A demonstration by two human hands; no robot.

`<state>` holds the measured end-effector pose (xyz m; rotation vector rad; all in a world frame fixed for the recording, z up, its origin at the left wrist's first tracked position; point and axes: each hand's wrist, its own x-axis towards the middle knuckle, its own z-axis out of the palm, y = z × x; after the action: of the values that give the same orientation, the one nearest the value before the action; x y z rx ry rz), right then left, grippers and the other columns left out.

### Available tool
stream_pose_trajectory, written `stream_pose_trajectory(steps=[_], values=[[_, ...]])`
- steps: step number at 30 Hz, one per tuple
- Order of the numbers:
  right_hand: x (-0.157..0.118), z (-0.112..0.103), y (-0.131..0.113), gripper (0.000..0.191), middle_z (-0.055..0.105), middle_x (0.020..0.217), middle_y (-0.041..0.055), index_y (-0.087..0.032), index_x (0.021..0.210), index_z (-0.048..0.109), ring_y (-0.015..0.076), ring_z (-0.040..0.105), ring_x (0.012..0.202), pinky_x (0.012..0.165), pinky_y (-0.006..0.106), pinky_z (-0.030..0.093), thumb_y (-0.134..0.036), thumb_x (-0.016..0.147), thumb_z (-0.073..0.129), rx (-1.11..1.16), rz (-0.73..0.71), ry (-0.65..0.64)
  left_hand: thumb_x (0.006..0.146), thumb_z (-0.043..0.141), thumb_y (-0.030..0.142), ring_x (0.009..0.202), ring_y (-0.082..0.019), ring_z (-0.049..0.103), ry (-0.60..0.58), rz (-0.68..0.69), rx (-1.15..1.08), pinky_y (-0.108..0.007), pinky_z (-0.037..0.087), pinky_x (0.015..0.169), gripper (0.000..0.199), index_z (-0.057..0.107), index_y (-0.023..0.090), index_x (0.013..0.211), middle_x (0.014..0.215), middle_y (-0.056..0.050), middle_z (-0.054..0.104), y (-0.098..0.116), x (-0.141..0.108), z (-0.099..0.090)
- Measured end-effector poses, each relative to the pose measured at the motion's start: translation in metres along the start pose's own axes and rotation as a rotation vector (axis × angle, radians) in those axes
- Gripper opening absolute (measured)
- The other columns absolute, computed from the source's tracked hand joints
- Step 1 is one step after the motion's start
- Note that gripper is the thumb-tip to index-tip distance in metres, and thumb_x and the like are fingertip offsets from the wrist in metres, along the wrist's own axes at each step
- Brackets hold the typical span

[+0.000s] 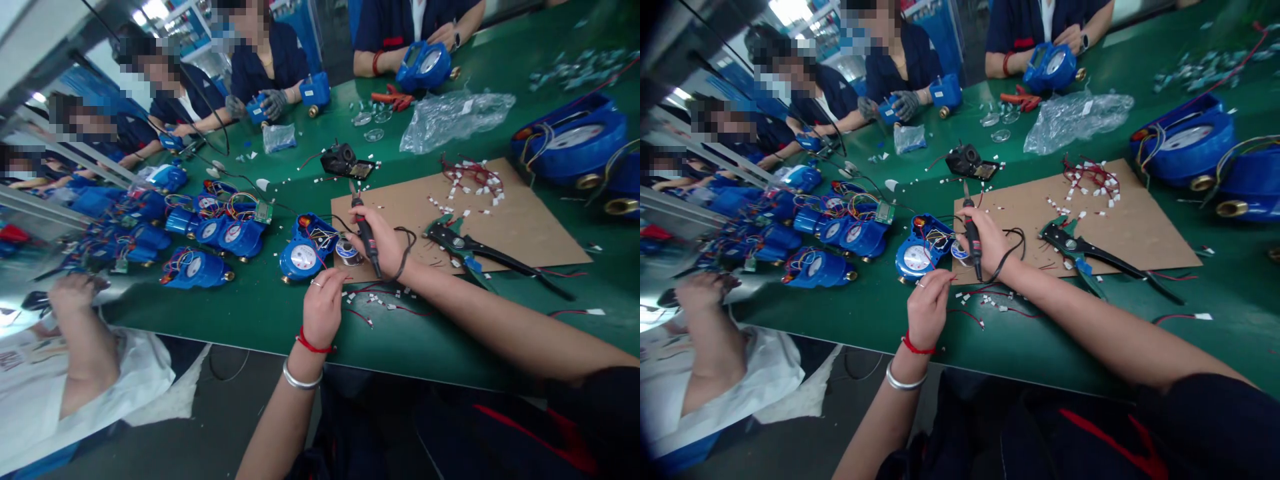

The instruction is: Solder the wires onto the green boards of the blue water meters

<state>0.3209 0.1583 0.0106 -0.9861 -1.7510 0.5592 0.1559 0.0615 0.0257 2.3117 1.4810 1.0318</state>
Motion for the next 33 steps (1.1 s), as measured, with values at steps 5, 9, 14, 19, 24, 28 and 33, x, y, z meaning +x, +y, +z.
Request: stream_pose_trajectory(steps=[5,9,14,19,24,28,33], values=[[-0.008,0.012,0.009,0.038,0.055,0.11,0.0083,-0.025,0.12,0.043,0.0249,0.053,0.102,0.09,0.043,0.043,-0.024,0.083,0.052,-0.017,-0.029,-0.06,0.091,0.042,0.012,0.1,-0.016,0.061,0.037,0.007,-0.005,-0.034,0.049,0.09,0.028,0.061,0.021,0.11,0.103,-0.006,0.066,0.002,0.013,-0.014],[-0.017,0.01,0.016,0.036,0.054,0.11,0.0083,-0.025,0.119,0.045,0.0237,0.053,0.102,0.089,0.04,0.044,-0.022,0.084,0.051,-0.031,-0.081,-0.138,0.091,0.039,0.011,0.107,-0.018,0.057,0.064,0.019,0.056,-0.036,0.047,0.093,0.03,0.059,0.017,0.114,0.11,-0.009,0.063,-0.005,0.038,-0.008],[-0.02,0.011,0.02,0.036,0.054,0.109,0.0089,-0.024,0.119,0.046,0.024,0.054,0.099,0.088,0.04,0.045,-0.022,0.083,0.052,-0.04,-0.086,-0.15,0.088,0.04,0.007,0.096,-0.022,0.06,-0.05,-0.019,0.203,-0.038,0.049,0.084,0.029,0.062,0.013,0.106,0.101,-0.012,0.065,-0.025,0.062,0.015],[-0.017,0.01,0.024,0.037,0.055,0.108,0.0079,-0.025,0.116,0.047,0.0236,0.055,0.099,0.087,0.04,0.045,-0.016,0.081,0.05,-0.004,-0.066,-0.13,0.088,0.041,0.008,0.09,-0.022,0.061,-0.074,-0.052,0.223,-0.037,0.049,0.08,0.025,0.061,0.014,0.102,0.094,-0.011,0.066,-0.027,0.055,0.022],[-0.015,0.009,0.028,0.044,0.055,0.11,0.0065,-0.026,0.116,0.047,0.0236,0.054,0.102,0.09,0.041,0.043,-0.01,0.075,0.05,0.048,-0.051,-0.141,0.089,0.042,0.011,0.081,-0.02,0.062,-0.067,-0.138,0.175,-0.033,0.049,0.071,0.021,0.056,0.017,0.103,0.091,-0.008,0.066,-0.021,0.049,0.015],[-0.015,0.009,0.028,0.045,0.055,0.111,0.0066,-0.025,0.117,0.047,0.0236,0.054,0.103,0.091,0.041,0.043,-0.01,0.074,0.051,0.066,-0.047,-0.13,0.089,0.043,0.01,0.072,-0.017,0.061,-0.098,-0.178,0.159,-0.029,0.047,0.065,0.017,0.056,0.018,0.095,0.08,-0.004,0.065,-0.022,0.054,0.012],[-0.015,0.008,0.027,0.045,0.055,0.111,0.0063,-0.027,0.117,0.047,0.0237,0.054,0.103,0.09,0.04,0.044,-0.01,0.075,0.051,0.062,-0.029,-0.146,0.088,0.045,0.009,0.088,-0.019,0.061,-0.099,-0.077,0.111,-0.033,0.048,0.079,0.02,0.06,0.018,0.098,0.094,-0.007,0.065,-0.028,0.057,0.013]])
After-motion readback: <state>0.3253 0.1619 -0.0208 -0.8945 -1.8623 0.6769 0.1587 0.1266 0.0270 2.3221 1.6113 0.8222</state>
